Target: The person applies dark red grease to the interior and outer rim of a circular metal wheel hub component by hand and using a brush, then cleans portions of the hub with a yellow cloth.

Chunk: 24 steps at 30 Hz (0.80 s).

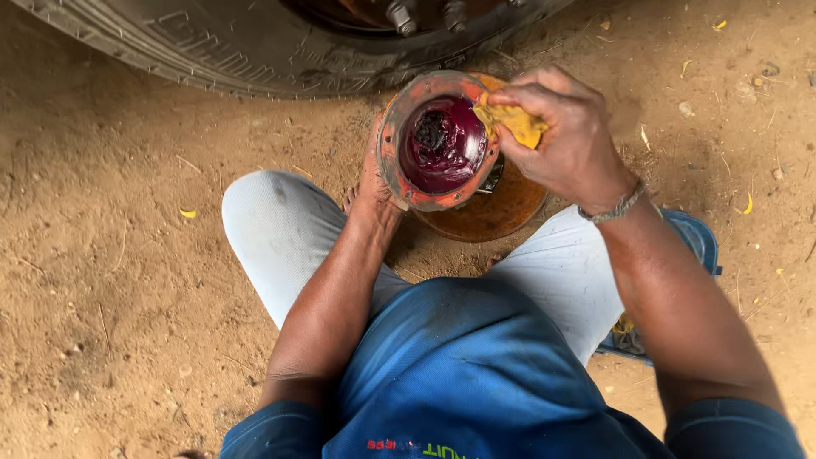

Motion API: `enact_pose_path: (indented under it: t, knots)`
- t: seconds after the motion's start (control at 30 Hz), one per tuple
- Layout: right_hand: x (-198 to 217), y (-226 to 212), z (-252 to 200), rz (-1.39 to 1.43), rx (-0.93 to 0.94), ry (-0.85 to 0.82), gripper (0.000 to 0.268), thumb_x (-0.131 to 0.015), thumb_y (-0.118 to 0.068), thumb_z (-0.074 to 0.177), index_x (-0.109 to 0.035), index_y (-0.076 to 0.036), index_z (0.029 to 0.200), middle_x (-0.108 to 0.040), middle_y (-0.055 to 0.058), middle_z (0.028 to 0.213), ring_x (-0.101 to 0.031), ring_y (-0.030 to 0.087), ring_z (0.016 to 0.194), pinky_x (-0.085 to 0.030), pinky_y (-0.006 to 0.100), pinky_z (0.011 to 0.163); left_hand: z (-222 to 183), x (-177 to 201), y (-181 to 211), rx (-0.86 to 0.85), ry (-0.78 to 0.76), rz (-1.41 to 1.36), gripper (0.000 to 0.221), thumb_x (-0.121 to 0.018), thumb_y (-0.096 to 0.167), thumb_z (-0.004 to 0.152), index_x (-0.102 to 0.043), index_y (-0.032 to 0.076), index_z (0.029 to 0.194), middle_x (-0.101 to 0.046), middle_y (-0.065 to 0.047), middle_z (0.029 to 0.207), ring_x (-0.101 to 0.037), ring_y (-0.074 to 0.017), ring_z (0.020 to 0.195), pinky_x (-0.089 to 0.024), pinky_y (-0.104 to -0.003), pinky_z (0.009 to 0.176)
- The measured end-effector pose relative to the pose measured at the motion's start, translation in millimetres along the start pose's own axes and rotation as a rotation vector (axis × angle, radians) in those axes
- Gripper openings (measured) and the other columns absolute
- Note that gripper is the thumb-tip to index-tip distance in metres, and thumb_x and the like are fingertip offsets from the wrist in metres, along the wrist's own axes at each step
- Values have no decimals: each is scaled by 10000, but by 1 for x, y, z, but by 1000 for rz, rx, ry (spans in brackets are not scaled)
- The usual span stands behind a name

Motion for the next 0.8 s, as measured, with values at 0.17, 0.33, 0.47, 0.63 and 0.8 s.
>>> enact_pose_path:
  t: [0.17,0.33,0.47,0.63,0.8]
  knots:
    - [-41,3,-39,129,-247,72,199,-810,-16,883,-731,-14,1066,-742,103,1010,-685,113,806,-591,253,678,1,37,2,-140,139,99,535,-323,451,1084,-527,75,1406,-652,-188,1312,-690,-313,1166,-621,-487,967]
    - [-65,-27,-69,294,-418,155,217,-810,-42,883,-722,0,1077,-746,98,969,-720,128,834,-600,264,716,6,70,-1,-265,186,145,531,-385,463,1133,-516,63,1457,-636,-171,1350,-657,-303,1207,-594,-496,1010]
    - [-68,-64,-51,248,-309,140,257,-829,-58,855,-714,25,1068,-733,125,984,-731,182,869,-604,307,769,7,90,-1,-323,266,125,605,-408,526,1095,-526,42,1439,-612,-188,1336,-655,-288,1203,-621,-490,988]
    - [-62,-95,-10,302,-71,34,287,-845,-90,866,-701,11,1094,-724,115,1006,-734,192,869,-617,304,748,13,98,0,-298,307,236,649,-415,561,1042,-552,36,1397,-609,-229,1293,-670,-307,1154,-645,-480,929]
    - [-56,-100,14,216,41,30,316,-842,-66,847,-714,-24,1133,-685,129,1034,-694,258,938,-580,361,789,8,84,-7,-314,40,0,477,-469,412,1164,-575,10,1398,-656,-133,1260,-665,-243,1105,-625,-396,984]
Point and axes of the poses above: each hand's wrist, its own z-axis towards the middle knuckle, its own x-axis out of the back of the hand, y = z × x, the point moved 2 cm from there along z, towards the middle knuckle
